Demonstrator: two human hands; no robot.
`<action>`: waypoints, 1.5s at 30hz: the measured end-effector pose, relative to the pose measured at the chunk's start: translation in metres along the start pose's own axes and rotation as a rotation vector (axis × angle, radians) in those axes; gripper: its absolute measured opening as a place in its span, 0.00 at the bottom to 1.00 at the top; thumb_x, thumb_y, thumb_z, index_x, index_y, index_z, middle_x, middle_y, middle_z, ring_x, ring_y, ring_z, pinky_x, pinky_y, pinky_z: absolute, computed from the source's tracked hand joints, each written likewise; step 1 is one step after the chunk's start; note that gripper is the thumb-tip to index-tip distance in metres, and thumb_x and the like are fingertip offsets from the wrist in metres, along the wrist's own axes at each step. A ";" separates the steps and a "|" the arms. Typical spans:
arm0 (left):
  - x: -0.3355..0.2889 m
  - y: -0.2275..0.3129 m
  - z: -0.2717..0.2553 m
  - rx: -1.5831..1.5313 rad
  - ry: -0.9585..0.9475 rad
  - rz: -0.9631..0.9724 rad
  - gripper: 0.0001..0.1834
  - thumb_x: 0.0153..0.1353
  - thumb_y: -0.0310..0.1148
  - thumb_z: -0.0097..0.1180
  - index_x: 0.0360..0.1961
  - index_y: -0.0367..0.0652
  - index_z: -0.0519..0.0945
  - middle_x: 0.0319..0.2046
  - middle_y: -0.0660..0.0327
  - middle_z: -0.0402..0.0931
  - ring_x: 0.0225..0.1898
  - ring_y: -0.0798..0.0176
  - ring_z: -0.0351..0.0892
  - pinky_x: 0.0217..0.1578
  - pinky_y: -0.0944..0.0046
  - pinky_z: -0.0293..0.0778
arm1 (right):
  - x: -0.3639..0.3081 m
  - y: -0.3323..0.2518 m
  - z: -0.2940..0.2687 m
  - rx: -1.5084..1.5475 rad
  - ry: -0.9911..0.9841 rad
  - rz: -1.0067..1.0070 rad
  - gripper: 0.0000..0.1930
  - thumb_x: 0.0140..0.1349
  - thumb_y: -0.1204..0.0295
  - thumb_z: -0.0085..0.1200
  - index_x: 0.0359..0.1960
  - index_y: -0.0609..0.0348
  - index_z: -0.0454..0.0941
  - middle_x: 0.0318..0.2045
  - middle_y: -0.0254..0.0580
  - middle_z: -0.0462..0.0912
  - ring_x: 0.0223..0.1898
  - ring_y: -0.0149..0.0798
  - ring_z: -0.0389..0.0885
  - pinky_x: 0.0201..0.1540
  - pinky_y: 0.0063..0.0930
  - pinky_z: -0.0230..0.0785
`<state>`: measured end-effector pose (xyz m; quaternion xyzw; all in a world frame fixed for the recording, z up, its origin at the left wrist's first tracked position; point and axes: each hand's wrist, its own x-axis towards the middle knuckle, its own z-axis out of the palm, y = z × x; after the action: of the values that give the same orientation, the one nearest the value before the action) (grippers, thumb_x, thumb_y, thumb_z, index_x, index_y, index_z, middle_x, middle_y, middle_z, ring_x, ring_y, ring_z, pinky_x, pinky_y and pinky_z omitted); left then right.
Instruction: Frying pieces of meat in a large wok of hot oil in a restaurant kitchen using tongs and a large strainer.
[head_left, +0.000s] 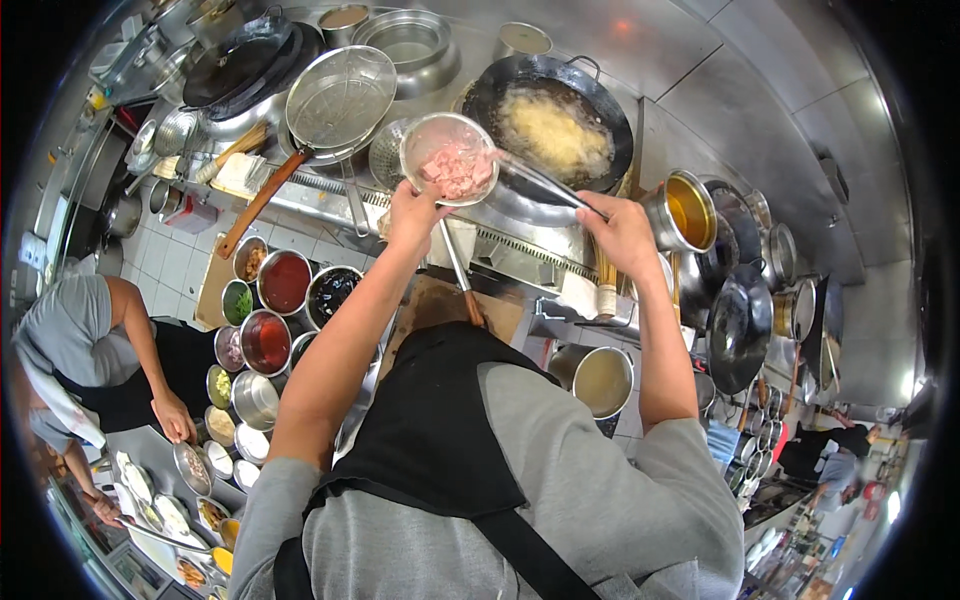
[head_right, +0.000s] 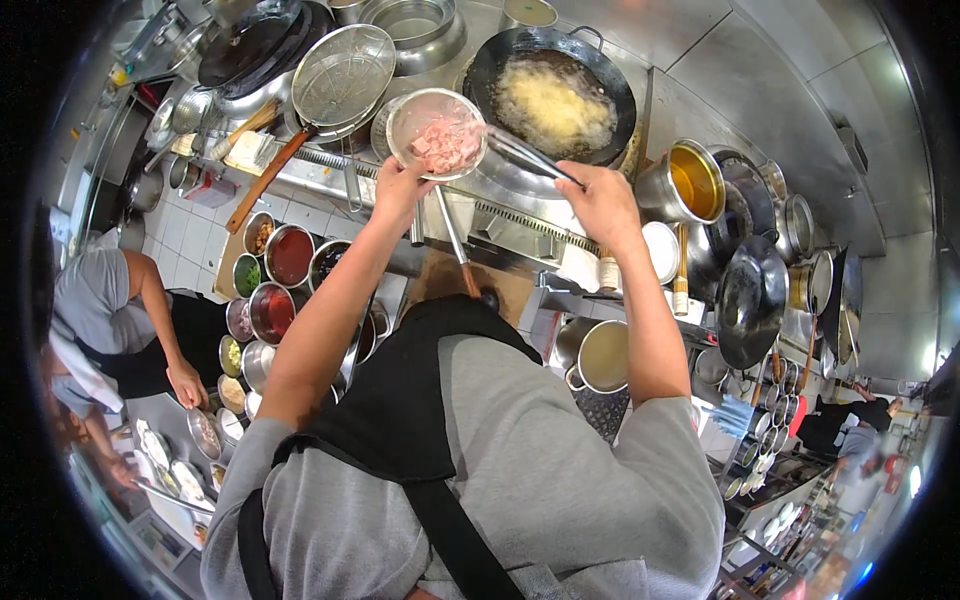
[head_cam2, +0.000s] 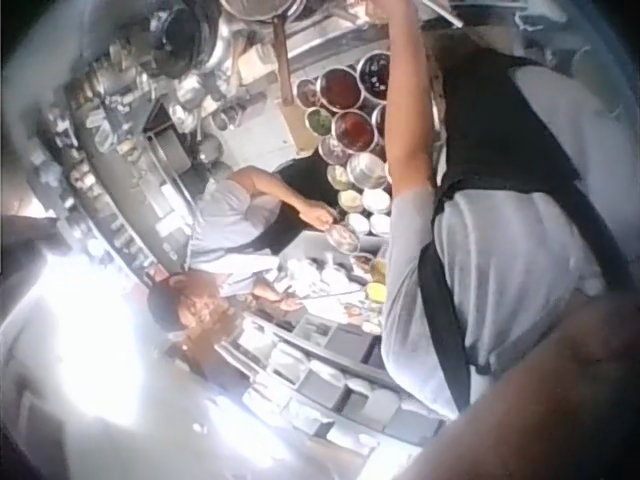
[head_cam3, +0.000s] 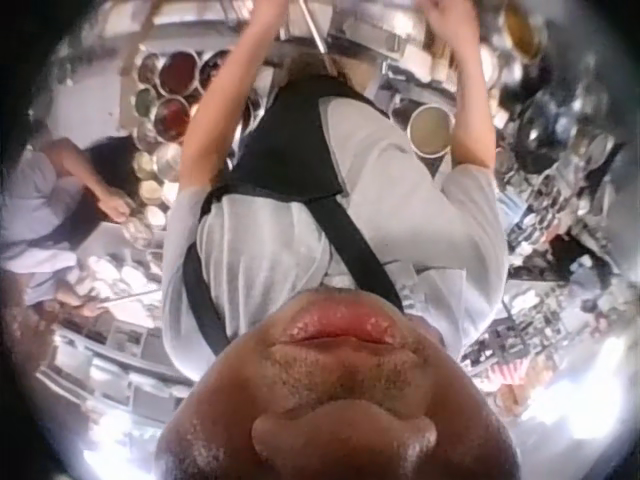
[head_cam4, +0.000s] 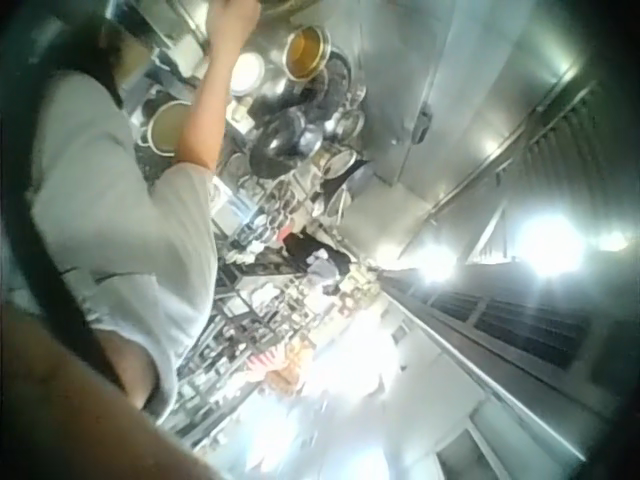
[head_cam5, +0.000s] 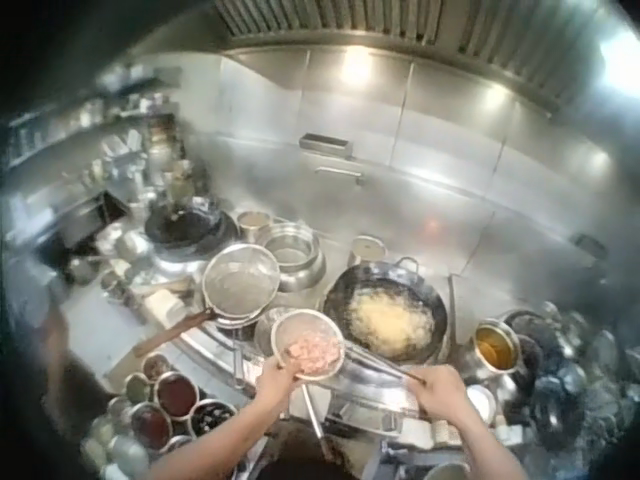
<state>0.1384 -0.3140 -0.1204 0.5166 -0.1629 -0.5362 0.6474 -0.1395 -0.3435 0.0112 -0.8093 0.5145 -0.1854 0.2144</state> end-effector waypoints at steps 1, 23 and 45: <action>0.001 0.001 0.002 0.009 0.012 0.008 0.15 0.60 0.21 0.51 0.49 0.35 0.69 0.46 0.54 0.73 0.44 0.58 0.79 0.40 0.60 0.83 | 0.005 0.008 -0.002 0.023 0.030 -0.029 0.16 0.58 0.65 0.57 0.46 0.57 0.82 0.41 0.51 0.83 0.41 0.50 0.83 0.46 0.34 0.73; -0.001 0.000 -0.012 0.107 -0.096 0.183 0.07 0.61 0.25 0.54 0.37 0.33 0.71 0.33 0.61 0.67 0.34 0.67 0.75 0.33 0.66 0.83 | 0.006 0.007 0.016 -0.008 0.028 0.004 0.20 0.56 0.59 0.59 0.47 0.57 0.80 0.38 0.55 0.83 0.41 0.54 0.82 0.45 0.40 0.74; 0.006 -0.027 -0.003 -0.007 -0.147 -0.068 0.16 0.60 0.22 0.51 0.50 0.35 0.69 0.47 0.52 0.73 0.45 0.58 0.79 0.44 0.58 0.82 | 0.008 0.076 0.052 -0.071 0.313 0.316 0.21 0.60 0.58 0.55 0.50 0.59 0.77 0.40 0.60 0.81 0.44 0.60 0.79 0.48 0.46 0.72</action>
<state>0.1293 -0.3149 -0.1465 0.4789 -0.1902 -0.5949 0.6169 -0.1661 -0.3708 -0.0729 -0.6871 0.6680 -0.2548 0.1295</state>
